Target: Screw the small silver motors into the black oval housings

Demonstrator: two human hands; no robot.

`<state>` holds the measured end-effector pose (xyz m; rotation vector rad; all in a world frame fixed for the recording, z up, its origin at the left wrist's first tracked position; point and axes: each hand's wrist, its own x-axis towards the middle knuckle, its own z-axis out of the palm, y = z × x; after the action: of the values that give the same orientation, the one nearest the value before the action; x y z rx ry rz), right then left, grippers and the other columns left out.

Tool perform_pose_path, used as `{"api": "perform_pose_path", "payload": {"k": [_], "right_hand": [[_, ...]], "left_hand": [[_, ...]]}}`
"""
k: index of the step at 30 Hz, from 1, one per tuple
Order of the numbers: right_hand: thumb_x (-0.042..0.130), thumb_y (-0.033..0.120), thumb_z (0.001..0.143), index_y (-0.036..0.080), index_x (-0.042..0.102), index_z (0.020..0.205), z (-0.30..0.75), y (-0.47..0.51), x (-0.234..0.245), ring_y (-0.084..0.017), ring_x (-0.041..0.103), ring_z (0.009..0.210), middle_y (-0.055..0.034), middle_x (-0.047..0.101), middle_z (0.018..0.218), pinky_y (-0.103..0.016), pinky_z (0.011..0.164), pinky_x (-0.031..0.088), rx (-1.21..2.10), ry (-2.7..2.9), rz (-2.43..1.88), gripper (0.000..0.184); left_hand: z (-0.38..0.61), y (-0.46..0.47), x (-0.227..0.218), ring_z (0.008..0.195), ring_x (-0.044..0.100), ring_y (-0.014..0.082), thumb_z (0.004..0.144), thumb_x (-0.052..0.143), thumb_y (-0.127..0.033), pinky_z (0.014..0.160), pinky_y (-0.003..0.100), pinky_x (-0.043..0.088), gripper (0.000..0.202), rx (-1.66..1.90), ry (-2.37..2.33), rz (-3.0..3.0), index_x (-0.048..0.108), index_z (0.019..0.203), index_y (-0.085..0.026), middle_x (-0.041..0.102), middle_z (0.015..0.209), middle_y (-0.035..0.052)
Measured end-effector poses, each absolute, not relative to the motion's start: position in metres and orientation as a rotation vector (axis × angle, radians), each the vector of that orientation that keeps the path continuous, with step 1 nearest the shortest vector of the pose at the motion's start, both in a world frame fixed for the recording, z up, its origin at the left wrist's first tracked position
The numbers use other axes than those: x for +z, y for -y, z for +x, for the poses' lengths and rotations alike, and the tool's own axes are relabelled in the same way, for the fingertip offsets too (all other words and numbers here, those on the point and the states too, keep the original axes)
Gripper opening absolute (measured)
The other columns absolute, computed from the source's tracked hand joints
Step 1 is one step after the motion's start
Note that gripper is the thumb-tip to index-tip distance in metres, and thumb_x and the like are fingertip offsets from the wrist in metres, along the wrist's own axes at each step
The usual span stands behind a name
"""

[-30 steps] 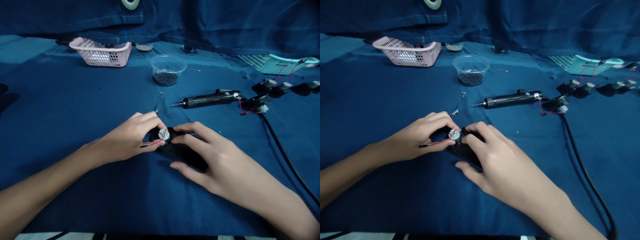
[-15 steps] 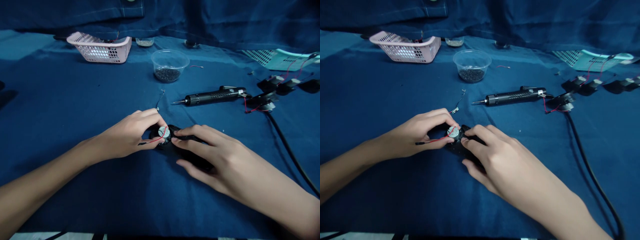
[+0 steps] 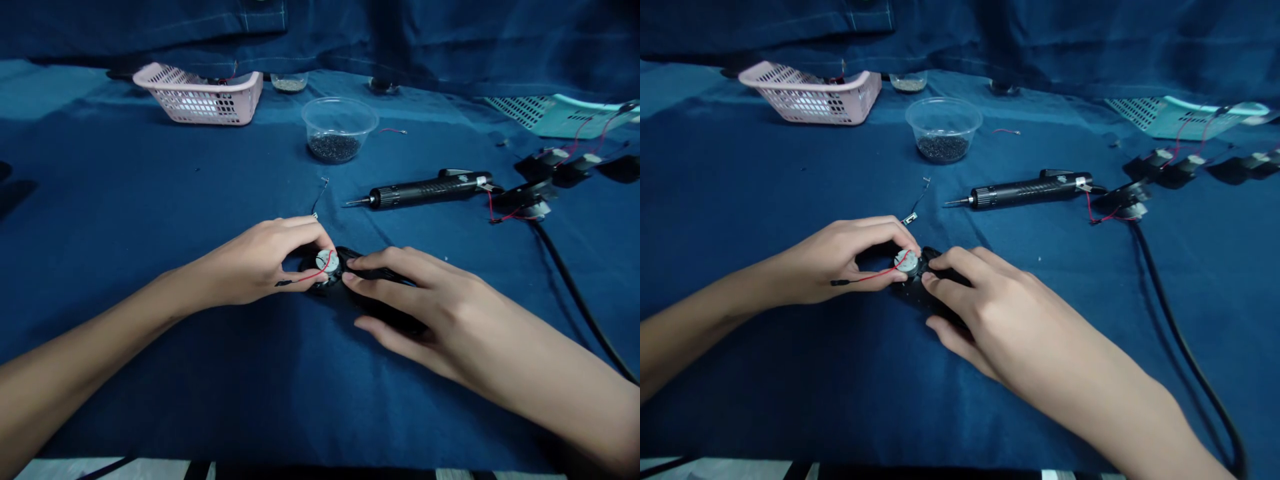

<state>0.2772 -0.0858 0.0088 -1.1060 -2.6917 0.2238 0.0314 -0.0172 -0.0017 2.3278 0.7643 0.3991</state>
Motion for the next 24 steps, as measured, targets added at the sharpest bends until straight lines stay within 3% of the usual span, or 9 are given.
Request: {"api": "perform_pose_path", "payload": {"k": [7, 14, 19, 24], "right_hand": [[0.051, 0.031, 0.099, 0.025, 0.061, 0.131, 0.276, 0.087, 0.011, -0.020, 0.065, 0.109, -0.0051, 0.062, 0.126, -0.040, 0.093, 0.058, 0.217, 2.695, -1.102, 0.034], [0.054, 0.032, 0.098, 0.023, 0.063, 0.125, 0.275, 0.084, 0.010, -0.020, 0.066, 0.106, -0.0050, 0.064, 0.123, -0.041, 0.095, 0.057, 0.195, 2.700, -1.095, 0.030], [0.056, 0.029, 0.097, 0.023, 0.063, 0.126, 0.275, 0.086, 0.010, -0.019, 0.066, 0.104, -0.0048, 0.063, 0.123, -0.039, 0.091, 0.057, 0.194, 2.684, -1.089, 0.031], [0.060, 0.026, 0.095, 0.020, 0.067, 0.122, 0.273, 0.084, 0.012, -0.019, 0.067, 0.103, -0.0059, 0.066, 0.119, -0.037, 0.088, 0.057, 0.190, 2.680, -1.030, 0.029]], "left_hand": [[0.031, 0.017, -0.005, 0.091, 0.059, 0.0118, 0.093, 0.062, -0.031, 0.074, 0.019, 0.044, 0.019, 0.396, -0.785, 2.341, 0.062, 0.107, -0.018, 0.063, 0.106, 0.0004], [0.029, 0.025, -0.003, 0.105, 0.058, 0.0125, 0.095, 0.058, -0.040, 0.080, 0.019, 0.045, 0.031, 0.390, -0.851, 2.338, 0.058, 0.122, -0.024, 0.060, 0.119, -0.0004], [0.031, 0.018, -0.012, 0.099, 0.062, 0.0118, 0.094, 0.061, -0.036, 0.080, 0.019, 0.046, 0.022, 0.473, -0.794, 2.347, 0.064, 0.110, -0.020, 0.064, 0.112, 0.0003], [0.031, 0.013, -0.016, 0.097, 0.064, 0.0128, 0.093, 0.064, -0.037, 0.081, 0.020, 0.047, 0.024, 0.500, -0.775, 2.390, 0.066, 0.109, -0.020, 0.067, 0.110, 0.0011]]}}
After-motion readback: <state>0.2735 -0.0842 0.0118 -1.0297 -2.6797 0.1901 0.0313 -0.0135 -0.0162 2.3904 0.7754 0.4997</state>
